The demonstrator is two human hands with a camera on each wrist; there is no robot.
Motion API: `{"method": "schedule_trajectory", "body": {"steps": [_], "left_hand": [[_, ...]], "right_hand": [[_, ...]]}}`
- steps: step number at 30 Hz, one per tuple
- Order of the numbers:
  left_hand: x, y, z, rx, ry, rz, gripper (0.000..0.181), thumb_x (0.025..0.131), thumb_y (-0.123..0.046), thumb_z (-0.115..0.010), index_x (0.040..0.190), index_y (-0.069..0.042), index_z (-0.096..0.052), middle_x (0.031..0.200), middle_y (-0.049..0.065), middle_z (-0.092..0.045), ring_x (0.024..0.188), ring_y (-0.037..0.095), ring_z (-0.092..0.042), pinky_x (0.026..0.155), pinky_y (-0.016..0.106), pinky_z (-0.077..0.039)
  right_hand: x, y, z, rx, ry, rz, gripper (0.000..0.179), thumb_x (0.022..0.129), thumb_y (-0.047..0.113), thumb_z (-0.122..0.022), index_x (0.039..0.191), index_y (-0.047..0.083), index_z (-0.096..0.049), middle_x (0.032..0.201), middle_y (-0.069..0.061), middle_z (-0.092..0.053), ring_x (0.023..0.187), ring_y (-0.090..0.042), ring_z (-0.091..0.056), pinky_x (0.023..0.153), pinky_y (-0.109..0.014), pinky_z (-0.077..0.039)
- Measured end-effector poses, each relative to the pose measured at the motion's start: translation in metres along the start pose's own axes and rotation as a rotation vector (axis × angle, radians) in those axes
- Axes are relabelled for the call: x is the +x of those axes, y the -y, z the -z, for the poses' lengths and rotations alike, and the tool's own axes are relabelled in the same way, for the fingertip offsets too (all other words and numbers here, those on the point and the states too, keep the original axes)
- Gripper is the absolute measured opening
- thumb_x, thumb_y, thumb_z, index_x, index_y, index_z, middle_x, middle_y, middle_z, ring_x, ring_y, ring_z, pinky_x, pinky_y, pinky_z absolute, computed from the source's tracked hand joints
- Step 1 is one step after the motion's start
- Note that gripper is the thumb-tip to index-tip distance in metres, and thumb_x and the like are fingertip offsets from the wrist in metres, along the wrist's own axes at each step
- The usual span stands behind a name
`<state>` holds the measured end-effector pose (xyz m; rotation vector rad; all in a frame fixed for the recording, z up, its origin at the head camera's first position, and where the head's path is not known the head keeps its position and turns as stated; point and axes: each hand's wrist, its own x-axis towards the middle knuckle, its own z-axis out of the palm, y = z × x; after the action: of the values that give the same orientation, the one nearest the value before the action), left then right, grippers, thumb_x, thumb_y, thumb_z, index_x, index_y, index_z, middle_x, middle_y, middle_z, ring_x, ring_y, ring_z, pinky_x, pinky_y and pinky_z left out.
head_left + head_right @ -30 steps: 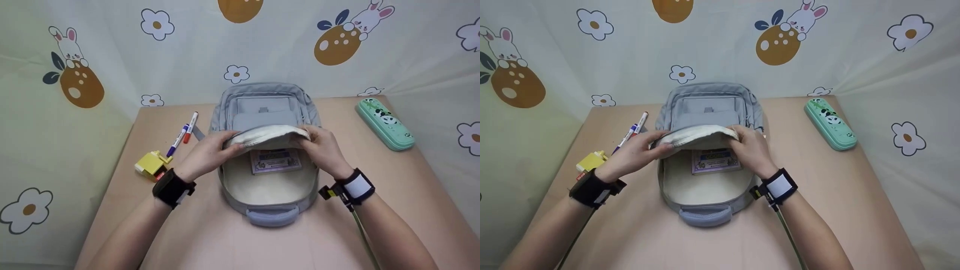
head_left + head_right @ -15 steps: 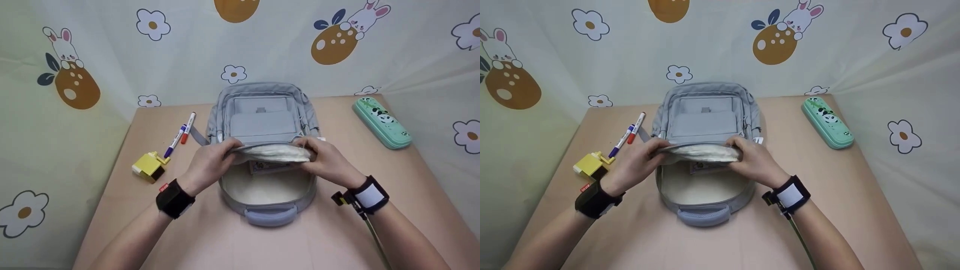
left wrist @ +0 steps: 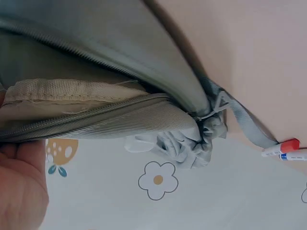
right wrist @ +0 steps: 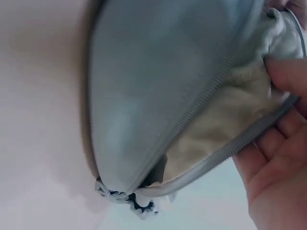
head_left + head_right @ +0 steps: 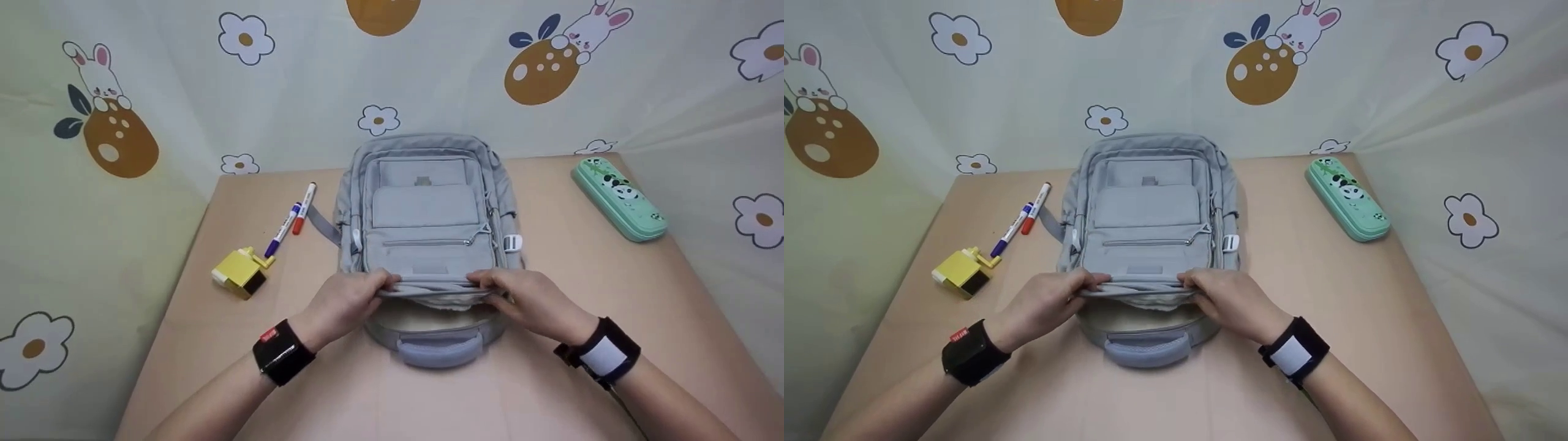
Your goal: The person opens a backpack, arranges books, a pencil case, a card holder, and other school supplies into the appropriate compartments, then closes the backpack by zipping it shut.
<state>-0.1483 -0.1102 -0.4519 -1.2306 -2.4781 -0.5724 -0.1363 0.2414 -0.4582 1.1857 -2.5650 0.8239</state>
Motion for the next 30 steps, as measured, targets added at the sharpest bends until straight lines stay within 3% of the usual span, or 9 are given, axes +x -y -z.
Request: {"method": "schedule_trajectory", "body": {"steps": [4,8,12,16,21,26,30], "left_hand": [[-0.008,0.002,-0.008,0.068,0.006,-0.120,0.026,0.090,0.001,-0.071,0.112,-0.007,-0.061,0.084,0.000,-0.070,0.067,0.011,-0.062,0.056,0.024,-0.050],[-0.015,0.004,-0.013,0.091,0.032,-0.163,0.026,0.089,0.001,-0.070,0.111,-0.009,-0.060,0.079,-0.004,-0.063,0.063,0.009,-0.056,0.052,0.021,-0.045],[-0.017,0.006,-0.014,0.044,0.092,-0.173,0.022,0.090,-0.003,-0.071,0.107,-0.011,-0.061,0.093,-0.003,-0.068,0.074,0.011,-0.063,0.062,0.024,-0.051],[-0.019,0.007,-0.012,-0.025,0.174,-0.162,0.011,0.097,-0.017,-0.070,0.104,-0.016,-0.062,0.116,0.000,-0.071,0.102,0.016,-0.070,0.082,0.030,-0.057],[-0.024,0.010,-0.011,-0.063,0.277,-0.120,0.022,0.097,-0.039,-0.069,0.105,-0.018,-0.068,0.135,0.005,-0.066,0.128,0.019,-0.060,0.101,0.036,-0.051],[-0.025,0.009,-0.010,-0.002,0.347,-0.119,0.016,0.099,-0.029,-0.069,0.109,-0.017,-0.071,0.141,0.005,-0.062,0.133,0.018,-0.056,0.105,0.037,-0.048],[-0.023,0.008,-0.008,0.002,0.368,-0.110,0.011,0.100,-0.021,-0.067,0.109,-0.016,-0.071,0.141,0.005,-0.062,0.133,0.018,-0.056,0.106,0.036,-0.047]], "right_hand": [[-0.002,-0.004,-0.011,-0.125,-0.046,0.105,0.042,0.081,-0.005,-0.077,0.120,0.006,-0.066,0.116,-0.005,-0.073,0.102,-0.020,-0.071,0.081,-0.036,-0.059],[-0.003,-0.006,-0.018,-0.179,-0.056,0.168,0.037,0.077,-0.005,-0.078,0.109,0.008,-0.066,0.111,-0.003,-0.075,0.096,-0.018,-0.073,0.078,-0.034,-0.059],[-0.005,-0.009,-0.019,-0.151,-0.031,0.179,0.034,0.077,-0.002,-0.079,0.108,0.008,-0.069,0.113,-0.004,-0.074,0.099,-0.020,-0.072,0.082,-0.036,-0.058],[-0.007,-0.010,-0.018,-0.122,0.015,0.163,0.027,0.085,0.011,-0.078,0.112,0.008,-0.071,0.121,-0.007,-0.073,0.108,-0.023,-0.070,0.088,-0.040,-0.057],[-0.009,-0.011,-0.017,-0.110,0.056,0.146,0.010,0.095,0.026,-0.073,0.096,0.016,-0.072,0.125,-0.005,-0.071,0.116,-0.022,-0.067,0.092,-0.042,-0.056],[-0.012,-0.011,-0.017,-0.112,0.095,0.130,0.016,0.093,0.032,-0.075,0.095,0.016,-0.076,0.129,-0.005,-0.069,0.120,-0.023,-0.065,0.095,-0.044,-0.054],[-0.013,-0.012,-0.019,-0.115,0.121,0.104,0.017,0.094,0.032,-0.074,0.098,0.016,-0.077,0.132,-0.005,-0.068,0.123,-0.023,-0.063,0.097,-0.045,-0.053]]}}
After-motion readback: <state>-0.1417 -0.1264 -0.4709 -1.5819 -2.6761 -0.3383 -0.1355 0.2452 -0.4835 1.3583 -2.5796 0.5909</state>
